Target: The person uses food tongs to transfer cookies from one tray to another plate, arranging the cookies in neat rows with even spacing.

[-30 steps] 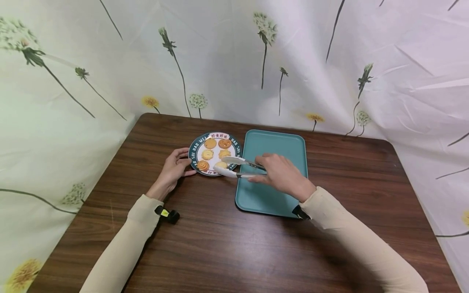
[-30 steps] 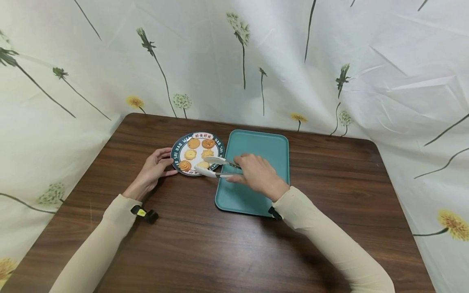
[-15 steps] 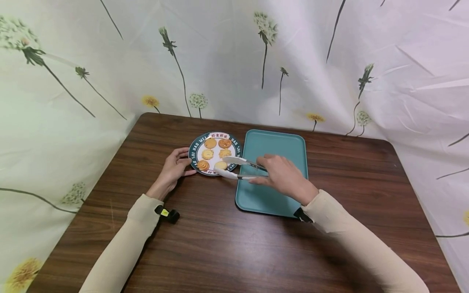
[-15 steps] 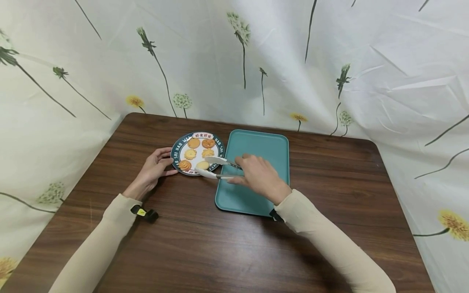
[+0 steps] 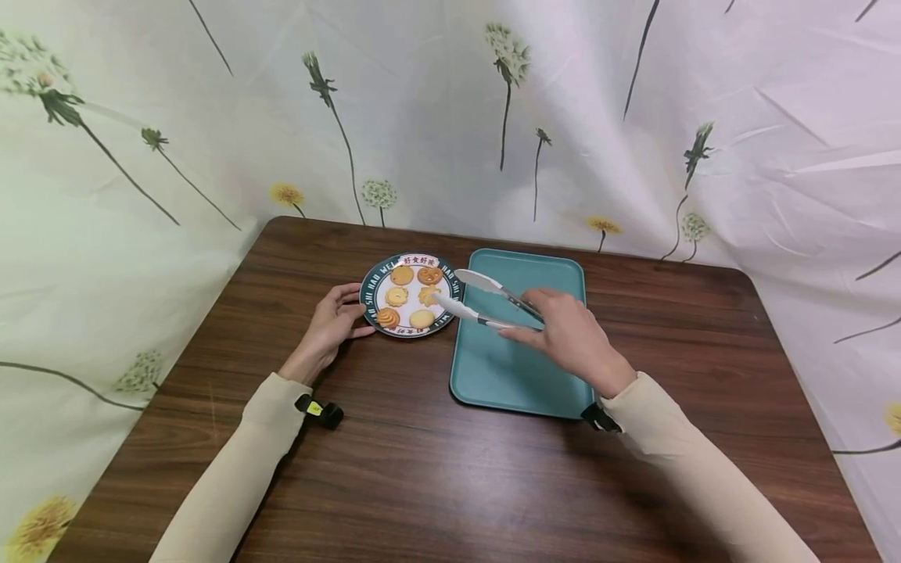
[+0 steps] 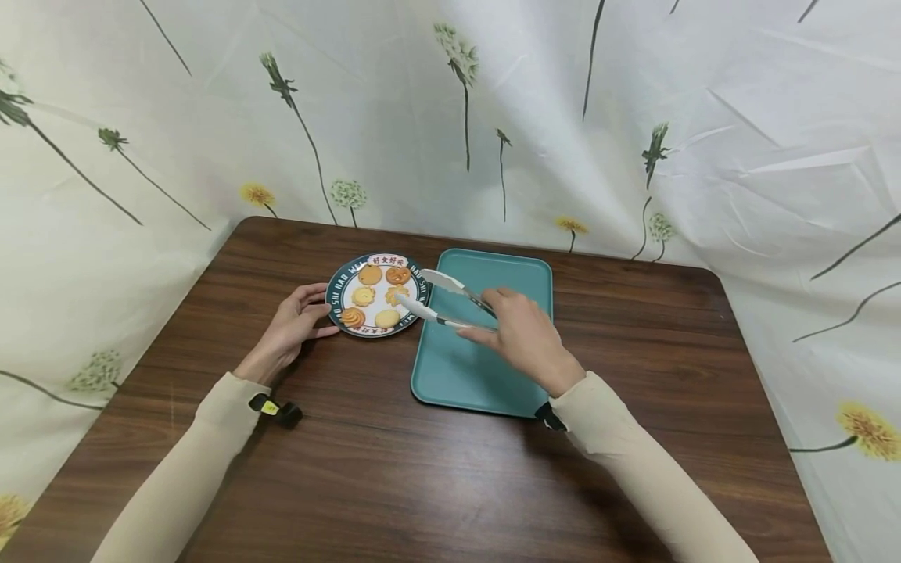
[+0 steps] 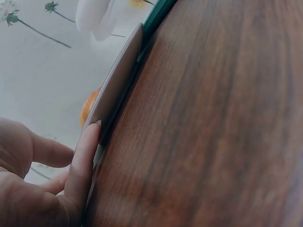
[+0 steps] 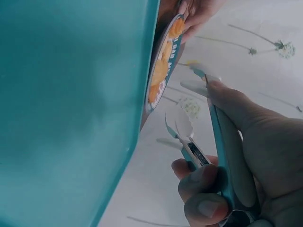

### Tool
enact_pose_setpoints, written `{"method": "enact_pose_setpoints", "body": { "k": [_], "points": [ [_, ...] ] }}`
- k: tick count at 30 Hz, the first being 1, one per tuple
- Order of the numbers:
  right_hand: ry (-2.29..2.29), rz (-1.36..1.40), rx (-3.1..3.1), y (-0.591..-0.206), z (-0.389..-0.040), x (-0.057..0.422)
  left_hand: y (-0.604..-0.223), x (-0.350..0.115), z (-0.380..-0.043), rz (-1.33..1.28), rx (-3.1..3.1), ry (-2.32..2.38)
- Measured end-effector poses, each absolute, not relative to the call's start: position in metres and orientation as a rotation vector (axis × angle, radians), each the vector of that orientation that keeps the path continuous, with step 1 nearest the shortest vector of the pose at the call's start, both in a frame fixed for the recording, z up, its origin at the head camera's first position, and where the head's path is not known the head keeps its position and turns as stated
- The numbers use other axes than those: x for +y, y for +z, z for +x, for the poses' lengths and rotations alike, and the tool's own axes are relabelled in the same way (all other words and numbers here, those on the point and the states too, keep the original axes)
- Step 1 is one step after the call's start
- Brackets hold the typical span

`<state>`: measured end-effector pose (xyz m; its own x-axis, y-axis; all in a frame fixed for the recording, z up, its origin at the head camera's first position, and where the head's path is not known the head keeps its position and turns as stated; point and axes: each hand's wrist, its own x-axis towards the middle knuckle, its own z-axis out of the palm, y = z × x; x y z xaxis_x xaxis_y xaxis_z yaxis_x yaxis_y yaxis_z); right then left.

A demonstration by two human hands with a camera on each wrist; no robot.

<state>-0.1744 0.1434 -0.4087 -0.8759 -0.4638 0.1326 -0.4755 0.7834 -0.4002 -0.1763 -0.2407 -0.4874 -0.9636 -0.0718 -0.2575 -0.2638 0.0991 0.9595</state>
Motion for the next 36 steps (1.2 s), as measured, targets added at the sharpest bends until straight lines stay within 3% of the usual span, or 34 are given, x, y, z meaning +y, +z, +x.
{"method": "enact_pose_setpoints", "body": {
  "k": [36],
  "points": [
    [0.827,0.228,-2.796,-0.454,-0.181,0.236,-0.488,-0.241,-0.177,-0.368,2.22,1.973]
  ]
}}
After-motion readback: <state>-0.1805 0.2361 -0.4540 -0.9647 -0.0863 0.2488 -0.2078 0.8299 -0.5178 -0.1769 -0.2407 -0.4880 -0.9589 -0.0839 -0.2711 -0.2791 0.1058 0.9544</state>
